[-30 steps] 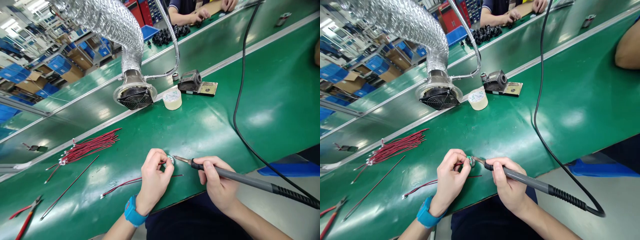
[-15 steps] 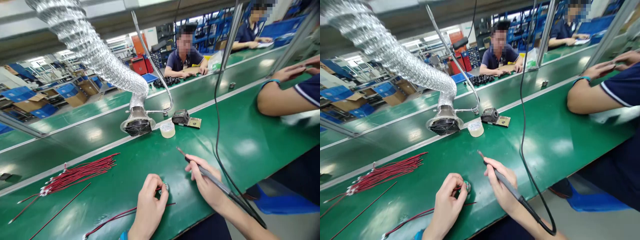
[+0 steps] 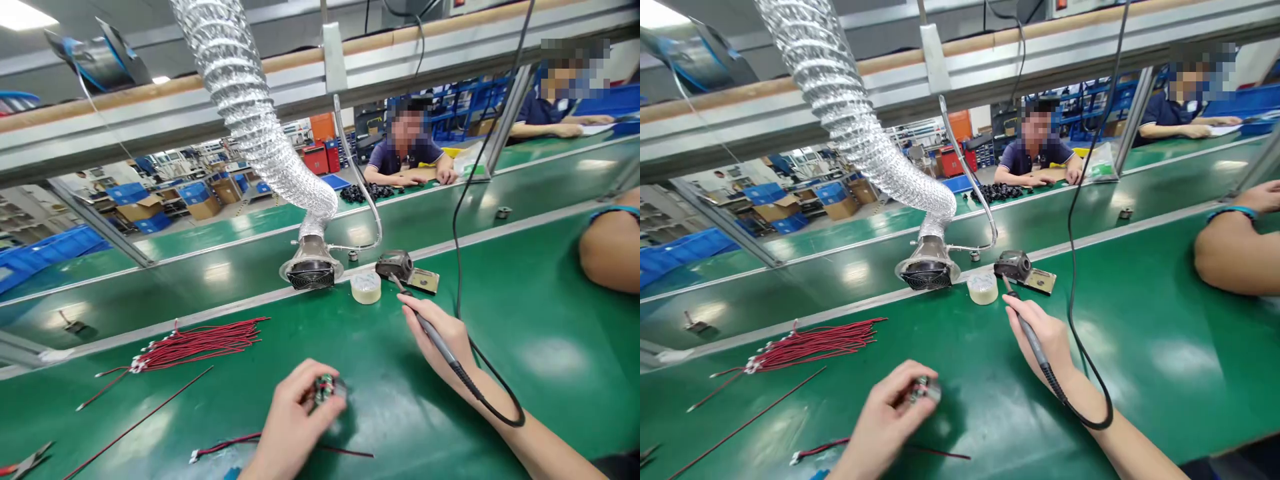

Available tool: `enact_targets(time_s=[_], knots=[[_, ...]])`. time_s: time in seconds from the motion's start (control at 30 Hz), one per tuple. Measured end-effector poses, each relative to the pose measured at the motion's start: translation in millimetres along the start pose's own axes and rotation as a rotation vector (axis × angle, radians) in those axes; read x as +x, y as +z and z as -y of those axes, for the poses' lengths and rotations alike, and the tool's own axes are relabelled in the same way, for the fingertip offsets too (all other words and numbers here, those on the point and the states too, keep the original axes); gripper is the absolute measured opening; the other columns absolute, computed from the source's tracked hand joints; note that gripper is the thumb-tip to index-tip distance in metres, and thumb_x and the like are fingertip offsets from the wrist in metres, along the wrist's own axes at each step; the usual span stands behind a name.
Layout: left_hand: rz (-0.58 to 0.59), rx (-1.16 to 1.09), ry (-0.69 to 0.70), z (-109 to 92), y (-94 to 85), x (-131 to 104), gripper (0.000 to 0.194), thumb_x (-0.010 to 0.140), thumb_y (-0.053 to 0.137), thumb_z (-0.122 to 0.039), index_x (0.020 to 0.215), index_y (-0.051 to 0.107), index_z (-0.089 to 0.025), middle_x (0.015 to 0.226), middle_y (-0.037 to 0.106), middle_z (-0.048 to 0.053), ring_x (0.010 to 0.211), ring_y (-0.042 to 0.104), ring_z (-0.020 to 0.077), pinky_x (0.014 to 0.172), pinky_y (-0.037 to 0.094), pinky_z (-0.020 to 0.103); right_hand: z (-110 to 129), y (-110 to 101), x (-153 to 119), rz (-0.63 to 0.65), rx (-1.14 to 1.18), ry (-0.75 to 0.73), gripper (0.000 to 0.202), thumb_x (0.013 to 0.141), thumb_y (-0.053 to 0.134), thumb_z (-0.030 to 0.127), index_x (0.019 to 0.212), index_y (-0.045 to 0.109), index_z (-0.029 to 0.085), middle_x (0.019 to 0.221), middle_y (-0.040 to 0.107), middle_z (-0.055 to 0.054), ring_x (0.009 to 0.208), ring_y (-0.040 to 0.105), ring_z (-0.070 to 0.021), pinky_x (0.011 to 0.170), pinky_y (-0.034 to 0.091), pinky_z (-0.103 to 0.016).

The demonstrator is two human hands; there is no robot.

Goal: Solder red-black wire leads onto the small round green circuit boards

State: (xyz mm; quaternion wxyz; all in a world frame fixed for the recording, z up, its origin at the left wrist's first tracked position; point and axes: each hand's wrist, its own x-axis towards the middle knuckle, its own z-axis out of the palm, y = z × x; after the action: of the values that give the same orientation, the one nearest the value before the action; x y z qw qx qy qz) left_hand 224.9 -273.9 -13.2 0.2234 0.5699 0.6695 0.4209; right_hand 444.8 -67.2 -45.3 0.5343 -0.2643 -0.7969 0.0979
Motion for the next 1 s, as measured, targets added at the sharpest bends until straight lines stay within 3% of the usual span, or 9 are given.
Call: enact_targets(time_s=[0.1, 0.17, 0.23, 0.3, 0.37, 0.5, 0.67, 0.83, 1.0], knots=[[-0.226, -0.087, 0.036, 2, -37.3, 15, 0.049, 0.106, 0.047, -0.062, 0.105, 0.072, -0.019, 0.076, 0.070, 0.006, 0.056, 0.059, 0.0145, 0.046, 0.039, 0.023, -11, 3, 4, -0.006, -0.094, -0.083, 0.025, 0.106, 0.060, 0.025, 0.127, 0.073, 0.020, 0.099, 0.077, -0.005, 0.075, 0.074, -0.0138, 0.080, 0.057, -0.024], [-0.323, 0.181, 0.196, 7, -62.1, 24, 0.042, 0.101, 0.060, -0.059, 0.108, 0.073, -0.020, 0.077, 0.072, 0.005, 0.059, 0.063, 0.0153, 0.051, 0.043, 0.024, -19, 5, 2, 0.000, -0.138, -0.101, 0.027, 0.107, 0.059, 0.028, 0.129, 0.073, 0.022, 0.100, 0.077, -0.006, 0.075, 0.074, -0.0141, 0.079, 0.057, -0.023], [-0.313, 0.551, 0.366, 14, -83.6, 33, 0.034, 0.095, 0.073, -0.052, 0.110, 0.074, -0.021, 0.082, 0.075, 0.005, 0.067, 0.069, 0.0180, 0.061, 0.047, 0.026, -25, 7, -1, 0.006, -0.144, -0.099, 0.029, 0.107, 0.057, 0.032, 0.131, 0.072, 0.023, 0.101, 0.076, -0.006, 0.073, 0.073, -0.0138, 0.075, 0.057, -0.021], [-0.229, 0.811, 0.422, 21, -100.9, 45, 0.031, 0.098, 0.070, -0.049, 0.111, 0.074, -0.021, 0.084, 0.076, 0.006, 0.070, 0.070, 0.0194, 0.063, 0.046, 0.028, -30, 8, -4, 0.016, -0.114, -0.065, 0.032, 0.108, 0.054, 0.036, 0.133, 0.071, 0.023, 0.101, 0.074, -0.007, 0.069, 0.071, -0.0119, 0.067, 0.056, -0.019], [-0.116, 0.927, 0.321, 27, -115.2, 60, 0.030, 0.100, 0.065, -0.049, 0.105, 0.073, -0.020, 0.085, 0.076, 0.005, 0.071, 0.070, 0.0203, 0.063, 0.045, 0.028, -32, 8, -8, 0.044, -0.062, -0.022, 0.034, 0.109, 0.053, 0.038, 0.135, 0.069, 0.023, 0.101, 0.073, -0.007, 0.065, 0.069, -0.0104, 0.062, 0.056, -0.017], [0.055, 0.990, -0.033, 45, -142.1, 104, 0.035, 0.099, 0.061, -0.055, 0.092, 0.069, -0.022, 0.082, 0.075, 0.005, 0.071, 0.069, 0.0239, 0.063, 0.043, 0.030, -32, 12, -13, 0.065, -0.012, -0.011, 0.033, 0.107, 0.057, 0.035, 0.136, 0.068, 0.025, 0.100, 0.072, -0.007, 0.067, 0.070, -0.0108, 0.061, 0.056, -0.016], [0.179, 1.229, -0.132, 88, -174.8, 175, 0.028, 0.096, 0.062, -0.044, 0.097, 0.071, -0.017, 0.097, 0.076, 0.016, 0.093, 0.073, 0.0355, 0.081, 0.050, 0.040, -26, 18, -18, 0.068, -0.015, 0.041, 0.032, 0.108, 0.055, 0.028, 0.137, 0.068, 0.025, 0.097, 0.071, -0.006, 0.064, 0.067, -0.0098, 0.062, 0.054, -0.017], [0.177, 1.219, -0.129, 135, -188.8, 238, 0.030, 0.095, 0.053, -0.027, 0.119, 0.068, -0.016, 0.120, 0.071, 0.020, 0.113, 0.066, 0.0353, 0.098, 0.046, 0.044, -24, 17, -18, 0.086, 0.010, 0.044, 0.032, 0.106, 0.056, 0.025, 0.136, 0.069, 0.025, 0.096, 0.071, -0.006, 0.061, 0.066, -0.0088, 0.060, 0.053, -0.016], [0.082, 1.125, -0.147, 166, -168.7, 265, 0.043, 0.097, 0.045, -0.021, 0.135, 0.064, -0.012, 0.127, 0.069, 0.023, 0.123, 0.062, 0.0400, 0.106, 0.041, 0.053, -25, 19, -17, 0.053, 0.022, 0.045, 0.029, 0.105, 0.056, 0.022, 0.130, 0.071, 0.024, 0.092, 0.071, -0.005, 0.057, 0.065, -0.0090, 0.058, 0.054, -0.016]])
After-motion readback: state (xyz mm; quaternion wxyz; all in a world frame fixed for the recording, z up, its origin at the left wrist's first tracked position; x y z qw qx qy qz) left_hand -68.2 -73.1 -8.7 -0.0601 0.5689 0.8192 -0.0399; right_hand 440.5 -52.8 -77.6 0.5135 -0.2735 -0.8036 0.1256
